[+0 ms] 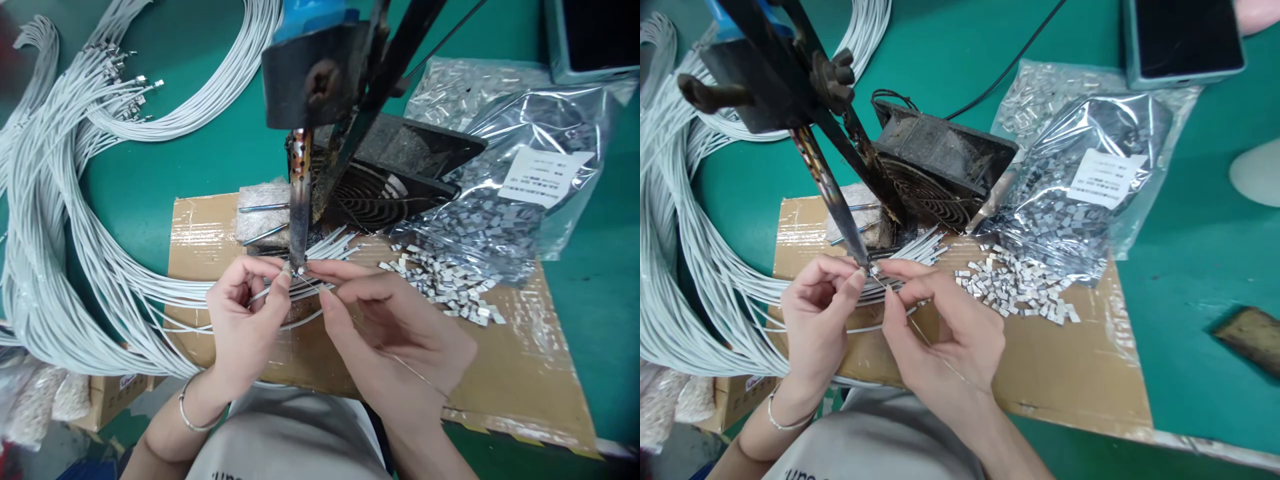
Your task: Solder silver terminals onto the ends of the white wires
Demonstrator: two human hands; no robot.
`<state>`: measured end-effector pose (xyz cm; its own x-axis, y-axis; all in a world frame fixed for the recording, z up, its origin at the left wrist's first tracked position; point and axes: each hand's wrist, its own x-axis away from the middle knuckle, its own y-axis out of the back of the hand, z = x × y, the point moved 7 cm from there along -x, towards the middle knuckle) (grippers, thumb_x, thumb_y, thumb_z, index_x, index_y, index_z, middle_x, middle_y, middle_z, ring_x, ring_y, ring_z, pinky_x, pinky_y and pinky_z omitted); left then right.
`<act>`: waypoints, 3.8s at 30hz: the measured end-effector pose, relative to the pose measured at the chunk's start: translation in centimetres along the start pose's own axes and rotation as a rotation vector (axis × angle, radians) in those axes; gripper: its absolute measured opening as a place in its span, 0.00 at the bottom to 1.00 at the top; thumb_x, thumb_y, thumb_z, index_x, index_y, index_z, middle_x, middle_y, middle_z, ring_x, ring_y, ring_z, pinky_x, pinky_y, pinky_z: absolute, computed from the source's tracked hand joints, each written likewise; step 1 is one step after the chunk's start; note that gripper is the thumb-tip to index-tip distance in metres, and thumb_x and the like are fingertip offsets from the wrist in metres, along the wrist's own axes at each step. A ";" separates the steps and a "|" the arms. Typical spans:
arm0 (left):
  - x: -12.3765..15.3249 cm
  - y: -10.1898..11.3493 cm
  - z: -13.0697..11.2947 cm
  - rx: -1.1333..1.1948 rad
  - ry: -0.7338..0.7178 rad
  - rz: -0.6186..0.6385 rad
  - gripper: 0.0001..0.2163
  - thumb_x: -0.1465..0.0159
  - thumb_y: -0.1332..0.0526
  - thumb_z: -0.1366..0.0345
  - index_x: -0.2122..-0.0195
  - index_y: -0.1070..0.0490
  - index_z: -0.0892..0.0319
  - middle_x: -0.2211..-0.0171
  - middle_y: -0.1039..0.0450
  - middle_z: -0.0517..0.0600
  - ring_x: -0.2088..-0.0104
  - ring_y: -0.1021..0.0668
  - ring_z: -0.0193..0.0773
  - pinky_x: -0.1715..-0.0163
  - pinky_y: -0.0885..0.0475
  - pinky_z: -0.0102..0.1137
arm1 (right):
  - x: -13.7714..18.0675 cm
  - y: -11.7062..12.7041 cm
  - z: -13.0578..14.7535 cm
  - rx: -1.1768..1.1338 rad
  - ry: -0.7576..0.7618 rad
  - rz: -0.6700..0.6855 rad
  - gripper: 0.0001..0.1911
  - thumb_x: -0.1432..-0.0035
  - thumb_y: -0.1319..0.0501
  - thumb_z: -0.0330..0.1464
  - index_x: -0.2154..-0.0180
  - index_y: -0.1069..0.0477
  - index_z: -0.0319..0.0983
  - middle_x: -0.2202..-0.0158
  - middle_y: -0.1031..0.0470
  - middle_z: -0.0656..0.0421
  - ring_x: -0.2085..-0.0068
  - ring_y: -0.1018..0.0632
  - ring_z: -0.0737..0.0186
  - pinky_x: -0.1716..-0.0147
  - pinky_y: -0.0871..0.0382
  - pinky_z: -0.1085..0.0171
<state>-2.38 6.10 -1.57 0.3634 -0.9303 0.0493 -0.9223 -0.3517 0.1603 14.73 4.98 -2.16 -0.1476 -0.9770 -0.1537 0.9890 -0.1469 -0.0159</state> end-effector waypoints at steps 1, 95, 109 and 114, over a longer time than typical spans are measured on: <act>0.0 0.0 0.0 0.003 0.000 0.000 0.08 0.38 0.28 0.74 0.72 0.21 0.57 0.69 0.17 0.46 0.80 0.38 0.27 0.82 0.42 0.25 | 0.0 0.0 0.0 0.001 0.003 0.000 0.14 0.36 0.31 0.19 0.62 0.24 0.45 0.49 0.12 0.63 0.50 0.12 0.62 0.46 0.19 0.64; 0.0 0.2 0.3 -0.015 0.009 -0.013 0.07 0.39 0.28 0.72 0.72 0.21 0.57 0.69 0.16 0.47 0.80 0.36 0.27 0.81 0.40 0.25 | 0.0 -0.2 0.2 0.034 0.045 -0.040 0.12 0.36 0.30 0.20 0.62 0.21 0.44 0.54 0.11 0.60 0.54 0.10 0.58 0.52 0.15 0.61; -0.2 0.0 0.0 -0.015 0.004 -0.019 0.07 0.40 0.27 0.71 0.73 0.21 0.58 0.70 0.17 0.48 0.80 0.36 0.27 0.81 0.40 0.25 | 0.0 -0.2 0.4 0.037 0.059 -0.046 0.12 0.36 0.31 0.20 0.63 0.22 0.44 0.53 0.11 0.60 0.54 0.10 0.59 0.52 0.16 0.62; -0.3 -0.1 0.0 0.005 0.001 -0.009 0.07 0.41 0.28 0.74 0.73 0.22 0.58 0.71 0.19 0.46 0.80 0.37 0.27 0.81 0.40 0.24 | 0.0 -0.1 0.3 0.045 0.054 -0.047 0.12 0.36 0.30 0.20 0.64 0.22 0.43 0.53 0.11 0.60 0.54 0.10 0.60 0.53 0.16 0.64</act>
<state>-2.38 6.43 -1.65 0.3719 -0.9270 0.0485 -0.9195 -0.3608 0.1559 14.60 4.94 -1.89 -0.1925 -0.9592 -0.2070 0.9794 -0.2009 0.0202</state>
